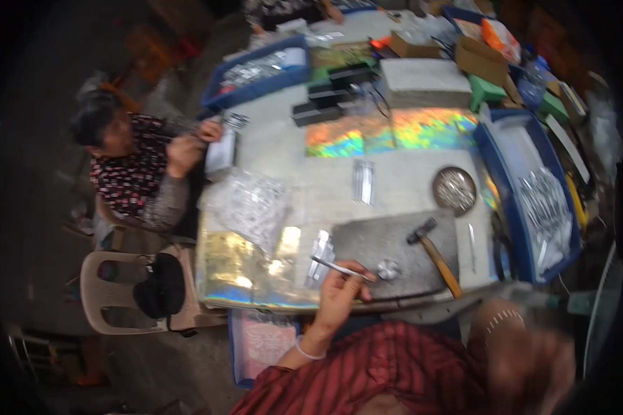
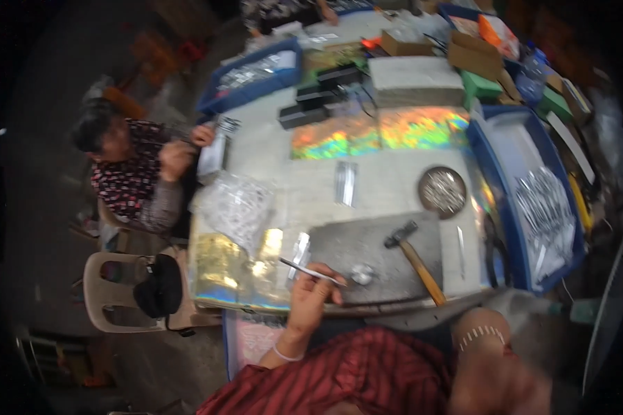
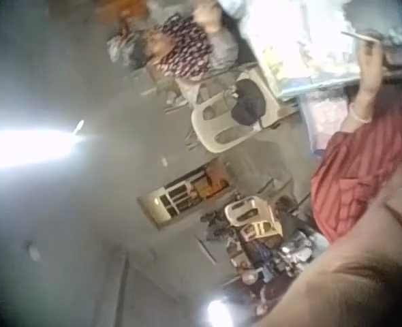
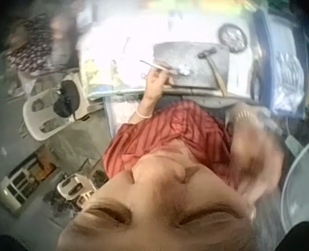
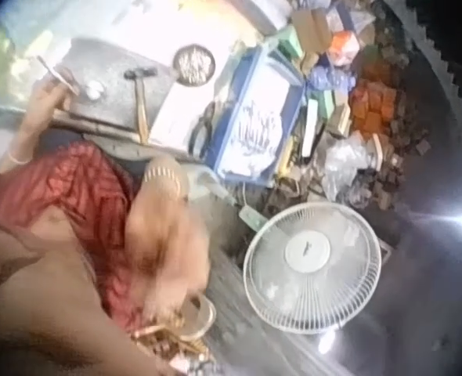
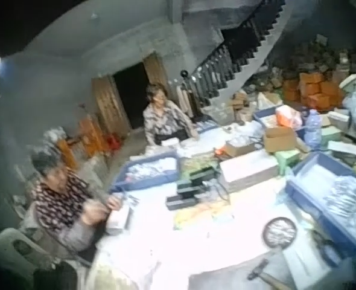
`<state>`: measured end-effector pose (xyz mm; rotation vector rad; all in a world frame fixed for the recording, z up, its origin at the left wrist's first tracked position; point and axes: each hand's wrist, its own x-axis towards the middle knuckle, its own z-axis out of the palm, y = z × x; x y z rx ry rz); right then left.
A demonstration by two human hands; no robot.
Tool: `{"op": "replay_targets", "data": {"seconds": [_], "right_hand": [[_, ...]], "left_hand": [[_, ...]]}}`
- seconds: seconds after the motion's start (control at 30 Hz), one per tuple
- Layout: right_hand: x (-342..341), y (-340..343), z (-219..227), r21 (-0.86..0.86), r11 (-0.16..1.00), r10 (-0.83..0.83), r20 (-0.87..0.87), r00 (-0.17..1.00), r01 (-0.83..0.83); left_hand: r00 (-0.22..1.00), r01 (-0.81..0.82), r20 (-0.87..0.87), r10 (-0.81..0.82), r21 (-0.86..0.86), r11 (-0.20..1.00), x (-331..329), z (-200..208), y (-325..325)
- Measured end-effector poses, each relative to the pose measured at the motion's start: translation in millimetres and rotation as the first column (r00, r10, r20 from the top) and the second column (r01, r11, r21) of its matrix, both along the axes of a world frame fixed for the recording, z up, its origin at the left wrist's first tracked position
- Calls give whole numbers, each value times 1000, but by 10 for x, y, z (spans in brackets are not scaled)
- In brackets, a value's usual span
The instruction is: Assembling and hammering small metal components on a workbench.
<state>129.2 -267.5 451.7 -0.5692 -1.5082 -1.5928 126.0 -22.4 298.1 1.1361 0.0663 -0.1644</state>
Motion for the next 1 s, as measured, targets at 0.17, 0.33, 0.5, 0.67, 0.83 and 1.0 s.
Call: {"op": "replay_targets", "data": {"seconds": [0.17,0.33,0.5,0.67,0.83,1.0], "right_hand": [[228,18,-694,-751,651,-747,-608,-270,-111],[282,60,-1194,-961,251,-939,-213,-270,-114],[386,96,-1200,-949,173,-948,-88,-305,-263],[361,-5,-1200,-630,675,-737,-557,-383,-384],[253,56,-1219,106,848,-356,-611,-707,-519],[233,191,-1415,-238,846,-494,-687,-533,-477]], "left_hand": [[997,-72,43,70,44,996,17,29,50],[993,-96,71,94,14,995,74,46,21],[995,-52,87,53,-3,999,46,47,-1],[996,-67,67,64,39,997,46,55,29],[996,-62,74,55,89,994,153,54,-7],[997,-20,82,9,126,992,192,39,-49]]}}
